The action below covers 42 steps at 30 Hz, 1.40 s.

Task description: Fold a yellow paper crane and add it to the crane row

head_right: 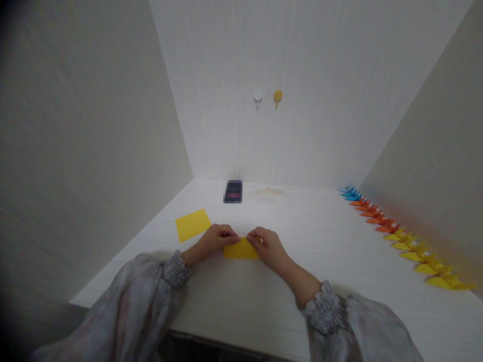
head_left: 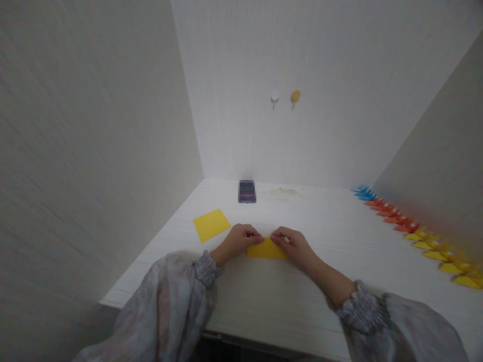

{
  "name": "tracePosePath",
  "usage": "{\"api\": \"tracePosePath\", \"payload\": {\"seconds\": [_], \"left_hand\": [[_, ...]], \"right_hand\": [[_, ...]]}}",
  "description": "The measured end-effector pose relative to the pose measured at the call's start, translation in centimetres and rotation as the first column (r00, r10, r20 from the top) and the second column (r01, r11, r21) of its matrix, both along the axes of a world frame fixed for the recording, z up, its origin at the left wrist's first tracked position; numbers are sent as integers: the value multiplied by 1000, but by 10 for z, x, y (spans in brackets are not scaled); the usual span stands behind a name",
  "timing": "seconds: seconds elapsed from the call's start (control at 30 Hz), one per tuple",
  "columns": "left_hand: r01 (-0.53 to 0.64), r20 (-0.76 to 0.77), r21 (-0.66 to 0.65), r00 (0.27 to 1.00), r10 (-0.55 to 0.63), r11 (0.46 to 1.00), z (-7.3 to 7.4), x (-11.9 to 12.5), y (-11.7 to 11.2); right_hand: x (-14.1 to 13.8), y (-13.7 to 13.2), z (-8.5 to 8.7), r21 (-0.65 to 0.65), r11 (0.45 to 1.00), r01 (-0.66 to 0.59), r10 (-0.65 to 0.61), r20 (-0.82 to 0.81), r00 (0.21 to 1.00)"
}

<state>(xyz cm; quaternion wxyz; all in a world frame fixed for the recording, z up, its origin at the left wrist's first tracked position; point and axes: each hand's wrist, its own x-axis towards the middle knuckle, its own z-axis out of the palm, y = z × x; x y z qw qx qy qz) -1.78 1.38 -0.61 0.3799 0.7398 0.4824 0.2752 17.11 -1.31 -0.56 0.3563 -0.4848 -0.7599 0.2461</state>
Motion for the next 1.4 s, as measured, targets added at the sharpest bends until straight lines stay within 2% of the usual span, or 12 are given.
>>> {"api": "tracePosePath", "payload": {"seconds": [0.23, 0.37, 0.47, 0.57, 0.63, 0.7, 0.8, 0.9, 0.97, 1.1, 1.23, 1.4], "left_hand": [[-94, -10, 15, 996, 94, 995, 0, -9, 7], [-118, 114, 49, 987, 111, 992, 0, -8, 8], [-56, 223, 50, 974, 43, 997, -1, 0, 4], [97, 249, -96, 966, -71, 991, -3, 9, -1], [83, 293, -127, 955, -43, 988, -3, 14, -3], [-9, 401, -128, 914, 60, 992, -2, 18, -4], [-121, 575, -188, 791, 209, 975, 2, 22, -6], [-93, 671, -280, 693, 264, 955, 5, 26, -9], [-59, 688, -319, 672, 274, 946, 5, 28, -11], [-52, 678, -362, 671, 301, 931, 6, 28, -12], [52, 663, -401, 705, 251, 915, 5, 25, -11], [77, 650, -401, 726, 225, 913, 1, 22, -9]], "right_hand": [[14, 8, -7, -100, 994, 53, -64, -101, 993], [17, 9, -7, -138, 989, 50, -71, -160, 985], [13, 7, -8, -172, 985, 12, -48, -210, 977], [7, 5, -10, -207, 978, -8, -48, -264, 963], [3, 5, -9, -218, 976, -2, -75, -347, 935], [-1, 5, -7, -223, 975, 11, -126, -508, 852], [-9, 3, -3, -240, 970, -37, -149, -708, 690], [-19, 0, -3, -243, 958, -150, -77, -725, 684], [-23, -2, -6, -252, 956, -148, -74, -700, 711], [-21, 0, -11, -266, 955, -128, -101, -701, 706], [-15, 0, -13, -302, 931, -207, -99, -751, 653], [-15, -4, -11, -266, 924, -274, -56, -805, 591]]}}
